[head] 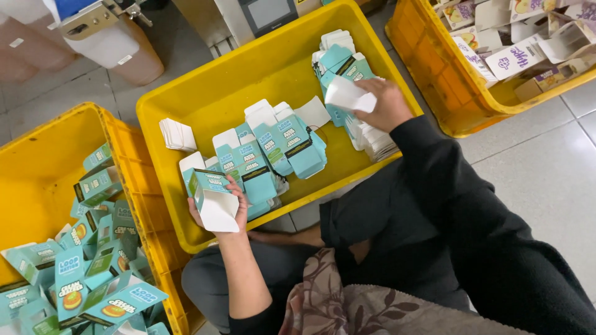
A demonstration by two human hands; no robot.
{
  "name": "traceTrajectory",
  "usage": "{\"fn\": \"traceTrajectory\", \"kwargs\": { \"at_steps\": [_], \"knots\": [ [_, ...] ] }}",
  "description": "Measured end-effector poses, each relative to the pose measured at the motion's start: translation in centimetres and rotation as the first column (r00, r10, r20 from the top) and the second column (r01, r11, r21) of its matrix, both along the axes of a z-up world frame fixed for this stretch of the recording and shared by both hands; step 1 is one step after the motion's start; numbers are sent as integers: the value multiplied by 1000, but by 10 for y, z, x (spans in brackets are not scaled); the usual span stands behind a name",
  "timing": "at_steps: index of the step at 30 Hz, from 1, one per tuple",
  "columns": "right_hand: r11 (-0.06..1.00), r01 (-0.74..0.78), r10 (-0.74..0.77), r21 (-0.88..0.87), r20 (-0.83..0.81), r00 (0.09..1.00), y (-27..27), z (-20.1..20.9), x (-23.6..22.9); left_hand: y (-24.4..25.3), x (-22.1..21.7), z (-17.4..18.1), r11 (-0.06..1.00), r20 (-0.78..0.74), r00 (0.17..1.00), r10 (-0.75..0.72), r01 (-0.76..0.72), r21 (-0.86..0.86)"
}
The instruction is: Folding flat cardboard box templates into 3D boxes and organizing them into yellow storage bins.
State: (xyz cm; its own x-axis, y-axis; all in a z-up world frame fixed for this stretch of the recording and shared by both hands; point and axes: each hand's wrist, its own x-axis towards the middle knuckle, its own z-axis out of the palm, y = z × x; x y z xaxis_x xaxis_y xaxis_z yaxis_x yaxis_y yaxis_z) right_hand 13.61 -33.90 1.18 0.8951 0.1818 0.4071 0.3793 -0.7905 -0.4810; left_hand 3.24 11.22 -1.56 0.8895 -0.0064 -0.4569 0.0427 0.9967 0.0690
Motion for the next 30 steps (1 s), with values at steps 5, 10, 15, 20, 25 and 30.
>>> {"fn": "traceTrajectory", "kwargs": {
  "at_steps": [5,10,15,20,25,30],
  "knots": [
    [962,-272,270,7,-135,953,102,-1,-17,5,-1,-3,999,17,1000,7,-6,-47],
    [908,-294,275,-298,-104,956,161,-46,8,10,-2,-9,999,9,1000,5,-4,-42],
    [792,-231,304,-565,36,952,179,-104,11,12,-2,-11,999,-10,1000,10,-10,-34],
    [872,-129,234,-473,172,957,179,-111,-14,7,-1,-10,999,-17,1000,0,-1,-42],
    [886,-246,192,-392,-173,966,174,-91,-10,1,1,-3,999,-51,998,-48,48,11],
    [973,-232,224,-15,-213,951,162,-73,-4,5,4,-53,996,-41,996,-83,84,8]
  ]
}}
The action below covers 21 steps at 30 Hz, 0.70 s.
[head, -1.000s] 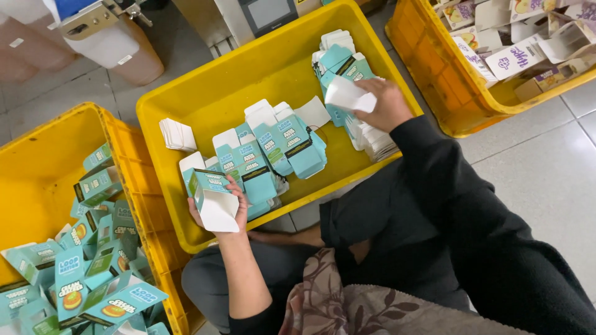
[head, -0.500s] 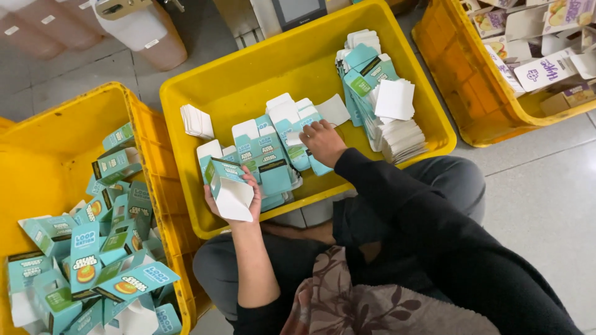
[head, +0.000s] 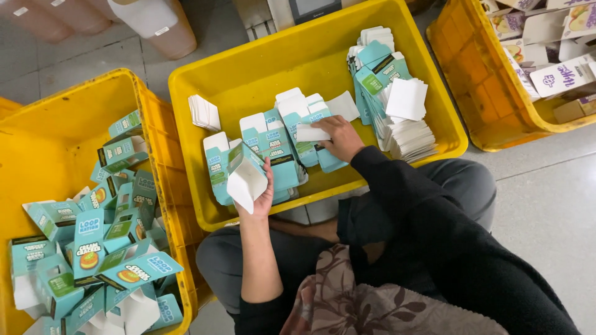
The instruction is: Folding flat cardboard box templates into 3D boxes and organizing them into yellow storage bins.
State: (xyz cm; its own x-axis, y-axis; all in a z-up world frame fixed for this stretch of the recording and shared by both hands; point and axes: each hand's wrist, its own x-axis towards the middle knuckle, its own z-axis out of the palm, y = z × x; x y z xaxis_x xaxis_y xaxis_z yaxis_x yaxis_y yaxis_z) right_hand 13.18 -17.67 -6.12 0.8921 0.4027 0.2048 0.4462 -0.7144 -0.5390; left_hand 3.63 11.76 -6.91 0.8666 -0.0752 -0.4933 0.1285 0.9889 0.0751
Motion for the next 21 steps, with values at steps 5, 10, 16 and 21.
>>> {"fn": "traceTrajectory", "kwargs": {
  "at_steps": [5,10,16,21],
  "knots": [
    [937,22,0,349,-61,998,-6,38,-8,-13,2,5,989,-21,989,-146,146,20],
    [899,-15,12,437,9,1000,3,67,-28,-22,3,7,985,-43,984,-172,173,13],
    [890,-218,133,401,228,964,30,139,-71,-24,4,2,981,-68,991,-118,127,148],
    [927,-352,367,-130,513,776,58,168,-84,-23,9,-28,966,-97,990,-103,123,227]
  ]
}}
